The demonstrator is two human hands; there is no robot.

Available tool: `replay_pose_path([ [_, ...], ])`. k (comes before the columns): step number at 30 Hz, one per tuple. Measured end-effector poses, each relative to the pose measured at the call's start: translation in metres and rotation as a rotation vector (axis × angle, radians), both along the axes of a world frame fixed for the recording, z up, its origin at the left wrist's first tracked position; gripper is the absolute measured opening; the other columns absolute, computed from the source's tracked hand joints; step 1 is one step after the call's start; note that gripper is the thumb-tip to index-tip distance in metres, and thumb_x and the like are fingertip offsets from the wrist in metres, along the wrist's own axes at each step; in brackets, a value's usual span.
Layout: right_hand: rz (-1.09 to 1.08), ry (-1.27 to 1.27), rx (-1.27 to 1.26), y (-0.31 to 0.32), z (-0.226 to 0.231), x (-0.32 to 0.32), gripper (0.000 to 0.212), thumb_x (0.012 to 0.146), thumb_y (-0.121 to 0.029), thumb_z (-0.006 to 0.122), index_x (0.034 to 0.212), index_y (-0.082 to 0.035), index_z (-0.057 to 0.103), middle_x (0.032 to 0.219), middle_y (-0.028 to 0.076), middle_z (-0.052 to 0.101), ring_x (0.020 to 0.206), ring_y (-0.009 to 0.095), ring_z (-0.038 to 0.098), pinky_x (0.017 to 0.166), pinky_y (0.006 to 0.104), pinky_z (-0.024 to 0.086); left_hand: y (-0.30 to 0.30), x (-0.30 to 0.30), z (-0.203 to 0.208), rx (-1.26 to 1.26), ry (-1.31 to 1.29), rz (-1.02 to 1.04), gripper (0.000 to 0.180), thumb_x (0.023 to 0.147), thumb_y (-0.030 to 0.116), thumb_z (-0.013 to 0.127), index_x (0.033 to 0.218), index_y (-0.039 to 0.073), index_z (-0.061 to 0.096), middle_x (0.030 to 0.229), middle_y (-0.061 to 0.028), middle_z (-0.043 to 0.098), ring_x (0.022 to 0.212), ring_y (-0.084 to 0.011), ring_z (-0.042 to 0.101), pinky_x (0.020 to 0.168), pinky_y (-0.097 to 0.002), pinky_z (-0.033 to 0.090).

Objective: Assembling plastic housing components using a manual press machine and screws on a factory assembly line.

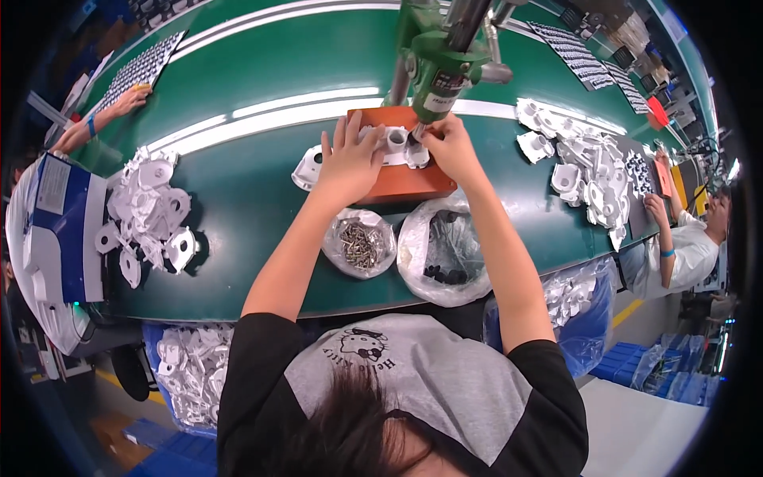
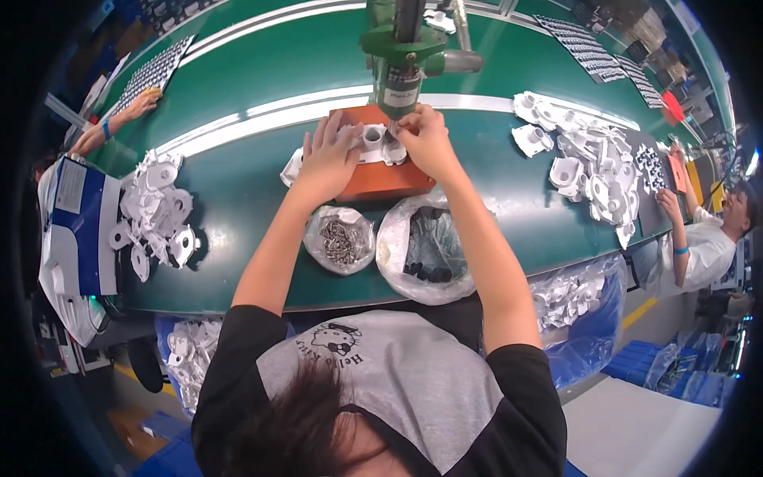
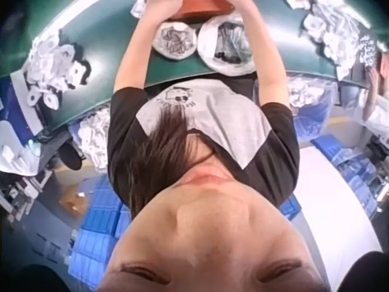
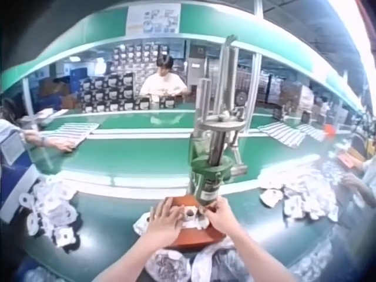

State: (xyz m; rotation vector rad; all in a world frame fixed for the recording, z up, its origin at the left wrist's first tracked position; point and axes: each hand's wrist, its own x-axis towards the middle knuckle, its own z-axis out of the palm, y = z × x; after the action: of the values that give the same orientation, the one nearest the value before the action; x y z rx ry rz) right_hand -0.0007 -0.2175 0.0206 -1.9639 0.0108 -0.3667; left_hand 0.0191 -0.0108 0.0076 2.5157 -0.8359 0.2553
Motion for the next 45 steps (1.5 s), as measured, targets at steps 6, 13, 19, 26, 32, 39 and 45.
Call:
replay_pose_path([
  [6,0.136,-0.013,-0.044,-0.003,-0.003,0.002,0.015,0.073,-0.009,0.066,0.078,0.005,0.065,0.096,0.012,0.057,0.084,0.023,0.056,0.076,0.0311,0.046,0.003,0.005,0.003,-0.073,0.112,-0.007,0.043,0.089,0.034,0.046,0.131,0.021,0.044,0.148,-0.0158,0.021,0.135,-0.0399,0.022,0.105,-0.0608,0.017],
  [13,-0.080,-0.090,-0.443,0.010,0.004,-0.012,0.023,0.077,-0.016,0.064,0.091,0.002,0.063,0.107,0.019,0.054,0.108,0.037,0.047,0.090,0.0422,0.040,0.001,0.009,-0.004,-0.096,0.112,-0.025,0.043,0.088,0.033,0.049,0.130,0.020,0.045,0.147,-0.0152,0.024,0.133,-0.0351,0.028,0.106,-0.0574,0.021],
  [19,-0.274,-0.173,-0.607,0.025,0.004,-0.024,0.037,0.074,-0.022,0.067,0.100,0.000,0.053,0.108,0.019,0.050,0.106,0.036,0.045,0.089,0.0461,0.036,0.004,0.008,0.001,-0.131,0.190,-0.057,0.042,0.088,0.027,0.051,0.129,0.018,0.047,0.147,-0.0159,0.025,0.127,-0.0362,0.035,0.104,-0.0450,0.027],
  [26,0.212,-0.284,-0.637,0.089,-0.004,-0.110,0.023,0.068,-0.019,0.070,0.083,-0.007,0.057,0.082,0.008,0.052,0.082,0.026,0.050,0.073,0.0365,0.041,0.000,0.006,0.009,-0.125,0.235,-0.077,0.042,0.090,0.023,0.048,0.131,0.016,0.045,0.148,-0.0164,0.021,0.126,-0.0400,0.036,0.104,-0.0450,0.028],
  [32,0.274,-0.273,-0.733,0.105,-0.027,-0.113,0.016,0.069,-0.011,0.061,0.084,-0.007,0.060,0.082,0.007,0.056,0.083,0.023,0.054,0.073,0.0347,0.044,0.000,0.009,0.005,-0.141,0.218,-0.087,0.040,0.091,0.024,0.047,0.130,0.015,0.044,0.148,-0.0172,0.020,0.126,-0.0410,0.036,0.103,-0.0457,0.030],
  [39,0.407,-0.110,-0.365,0.095,-0.011,-0.106,0.008,0.078,-0.007,0.060,0.084,-0.002,0.062,0.082,0.011,0.057,0.085,0.028,0.056,0.078,0.0380,0.046,0.006,0.009,0.003,-0.161,0.191,-0.092,0.041,0.089,0.023,0.048,0.129,0.013,0.045,0.147,-0.0182,0.022,0.123,-0.0413,0.038,0.102,-0.0450,0.032],
  [45,0.147,0.174,0.079,0.037,0.042,-0.094,0.015,0.080,-0.007,0.069,0.090,0.002,0.061,0.081,0.006,0.065,0.075,0.011,0.063,0.064,0.0235,0.051,0.003,0.012,-0.003,-0.164,0.086,-0.085,0.041,0.087,0.027,0.051,0.125,0.013,0.048,0.144,-0.0205,0.027,0.120,-0.0420,0.042,0.101,-0.0463,0.033],
])
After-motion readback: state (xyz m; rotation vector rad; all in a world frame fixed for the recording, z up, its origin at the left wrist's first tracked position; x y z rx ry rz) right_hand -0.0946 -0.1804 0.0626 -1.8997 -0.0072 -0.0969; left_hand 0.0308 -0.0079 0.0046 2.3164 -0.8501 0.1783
